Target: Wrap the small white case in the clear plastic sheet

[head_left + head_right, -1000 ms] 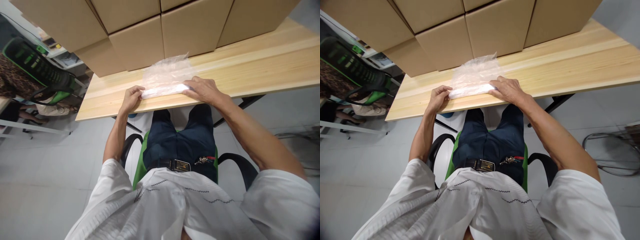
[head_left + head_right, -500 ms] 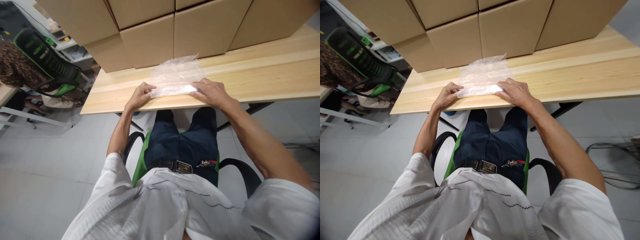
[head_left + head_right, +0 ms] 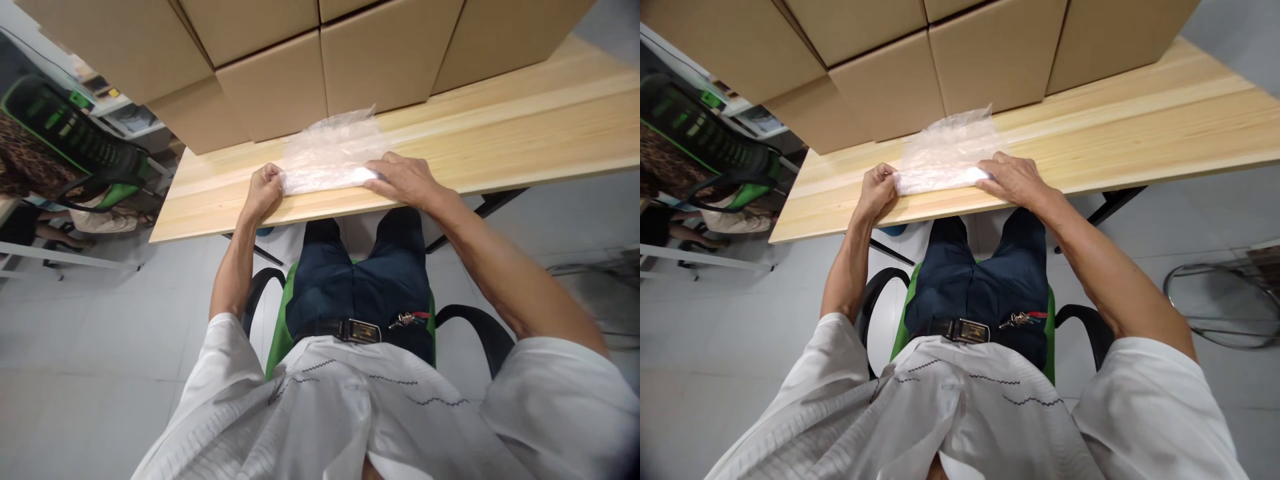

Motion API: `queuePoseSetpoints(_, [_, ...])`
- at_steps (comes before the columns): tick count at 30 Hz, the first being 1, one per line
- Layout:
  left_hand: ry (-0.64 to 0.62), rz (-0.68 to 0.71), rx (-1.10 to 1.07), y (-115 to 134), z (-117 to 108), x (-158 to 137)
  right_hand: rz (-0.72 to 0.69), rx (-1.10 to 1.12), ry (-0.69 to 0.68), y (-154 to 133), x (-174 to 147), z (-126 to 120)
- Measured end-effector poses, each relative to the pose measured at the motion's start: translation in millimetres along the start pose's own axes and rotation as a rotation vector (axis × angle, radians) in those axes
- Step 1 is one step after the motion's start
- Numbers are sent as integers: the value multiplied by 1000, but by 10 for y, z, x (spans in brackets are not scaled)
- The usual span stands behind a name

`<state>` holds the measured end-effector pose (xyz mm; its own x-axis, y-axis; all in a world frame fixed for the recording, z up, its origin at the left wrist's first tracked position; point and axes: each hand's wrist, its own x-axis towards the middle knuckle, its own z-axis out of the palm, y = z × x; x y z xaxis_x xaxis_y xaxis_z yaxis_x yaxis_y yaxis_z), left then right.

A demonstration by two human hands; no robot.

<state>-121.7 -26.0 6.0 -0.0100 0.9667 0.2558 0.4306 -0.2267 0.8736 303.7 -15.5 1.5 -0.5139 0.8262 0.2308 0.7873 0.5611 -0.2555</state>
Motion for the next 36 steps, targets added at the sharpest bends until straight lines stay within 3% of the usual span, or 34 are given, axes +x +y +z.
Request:
queuePoseSetpoints(8, [-172, -102, -46, 136, -114, -24, 27, 7, -21, -58, 5, -39])
queuePoseSetpoints(13, [-209, -138, -55, 168, -90, 35, 21, 12, -16, -45, 3, -35])
queuePoseSetpoints(18, [-145, -195, -68, 121, -79, 142, -15, 20, 11, -17, 5, -10])
queuePoseSetpoints(22, [-127, -268, 66, 146, -178, 113, -4, 8, 7, -48, 4, -23])
queuePoseSetpoints(24, [-40, -200, 135, 170, -244, 34, -1, 10, 0, -74, 4, -44])
queuePoseSetpoints(27, [157, 20, 278, 245, -254, -123, 8, 14, -34, -104, 6, -76])
queuePoseSetpoints(29, [196, 148, 367, 345, -119, -215, 14, 9, -46, -112, 5, -85])
queuePoseSetpoints(30, [157, 206, 389, 409, 4, -244, 15, 3, -46, -112, 3, -84])
queuePoseSetpoints(34, [-218, 390, 467, 641, 734, -182, 10, -24, -13, -104, -9, -61])
queuePoseSetpoints(36, [-346, 426, 526, 666, 1091, -82, 3, -23, -2, -101, -14, -52])
